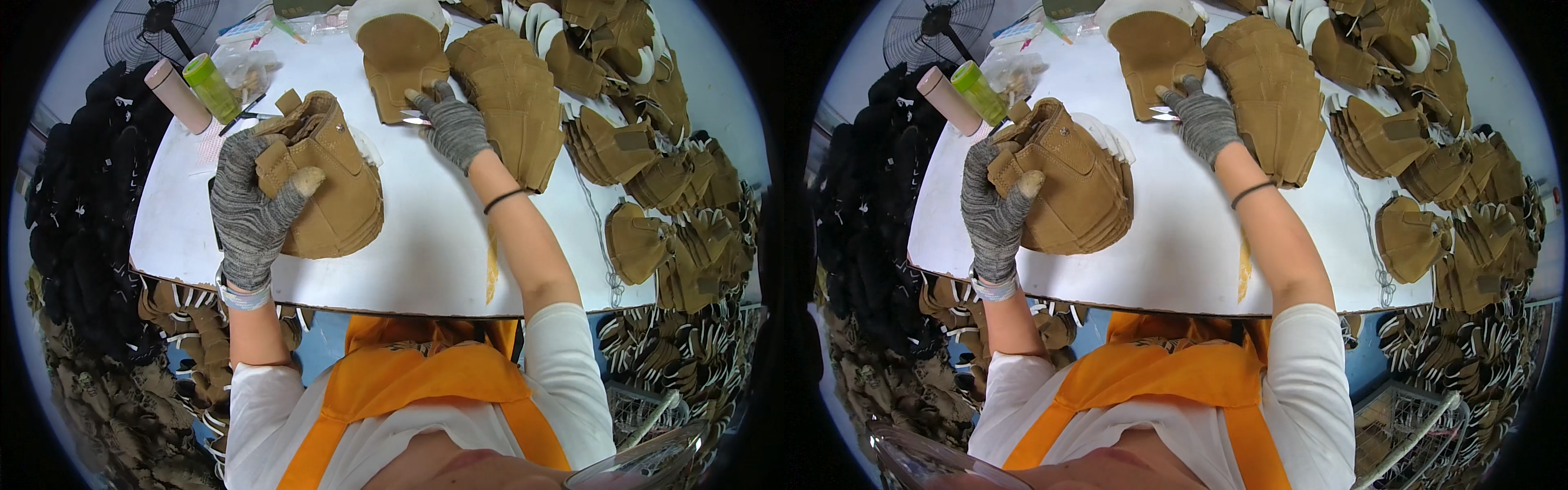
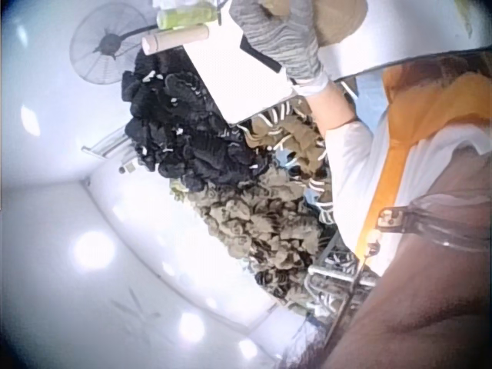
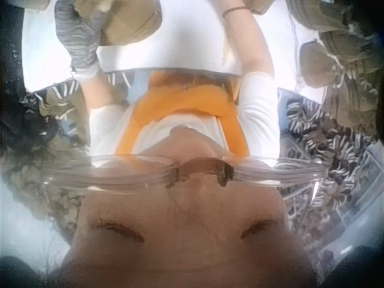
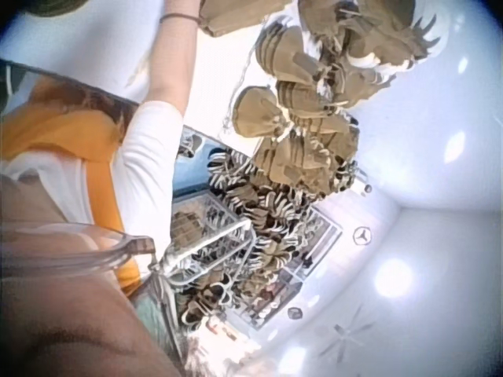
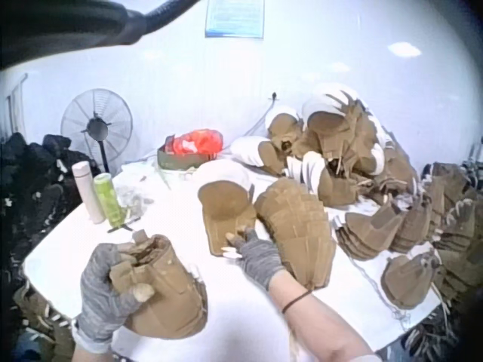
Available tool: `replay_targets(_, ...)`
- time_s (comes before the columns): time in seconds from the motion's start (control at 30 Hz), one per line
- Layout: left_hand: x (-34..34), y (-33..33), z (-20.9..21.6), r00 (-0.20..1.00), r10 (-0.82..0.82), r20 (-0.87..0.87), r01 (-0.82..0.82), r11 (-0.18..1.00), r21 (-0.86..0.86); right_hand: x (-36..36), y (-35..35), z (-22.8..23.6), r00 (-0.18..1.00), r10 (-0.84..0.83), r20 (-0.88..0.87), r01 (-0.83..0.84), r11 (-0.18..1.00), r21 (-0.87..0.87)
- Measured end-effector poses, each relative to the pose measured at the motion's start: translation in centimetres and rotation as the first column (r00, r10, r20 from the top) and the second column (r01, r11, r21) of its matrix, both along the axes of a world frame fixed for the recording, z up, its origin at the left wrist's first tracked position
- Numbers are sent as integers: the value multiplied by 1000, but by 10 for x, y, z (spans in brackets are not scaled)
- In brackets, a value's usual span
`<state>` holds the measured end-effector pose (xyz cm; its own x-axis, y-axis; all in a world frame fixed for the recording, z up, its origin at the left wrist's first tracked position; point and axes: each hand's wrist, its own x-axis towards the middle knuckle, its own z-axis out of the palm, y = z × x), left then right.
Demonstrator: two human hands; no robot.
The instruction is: The person trims excess material from tan shoe uppers using shears, handling pieces one at a time and placing them on a stack at a workstation.
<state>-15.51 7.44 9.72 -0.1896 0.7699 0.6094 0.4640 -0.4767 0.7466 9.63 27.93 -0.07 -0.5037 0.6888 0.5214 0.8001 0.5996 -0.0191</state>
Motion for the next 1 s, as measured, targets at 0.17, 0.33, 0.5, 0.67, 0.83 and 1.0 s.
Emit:
replay_targets(0.17, -5, -3, 0, 997, 30, -77, -26, 998, 53, -13, 16, 14, 997, 76, 16, -78, 985, 151)
replay_targets(0.33, -5, -3, 0, 999, -41, 16, 41, 999, 12, -8, 22, 69, 799, 87, -595, -148, 988, -53)
replay_targets(0.5, 2, -5, 0, 999, -24, 42, 23, 999, 32, 31, 5, 87, 797, 36, -603, 46, 992, 120)
replay_targets(0.67, 9, -13, 12, 983, 132, -126, -123, 989, 79, 69, -43, 110, 559, -32, -829, -29, 998, -59)
replay_targets(0.83, 65, -39, 21, 963, 205, -172, -129, 919, 372, 120, -87, 109, 364, -62, -929, -126, 985, -116)
replay_targets(1.0, 147, -27, -14, 746, -481, 461, 572, 817, -74, 145, -154, 111, 333, -57, -941, -150, 982, -113)
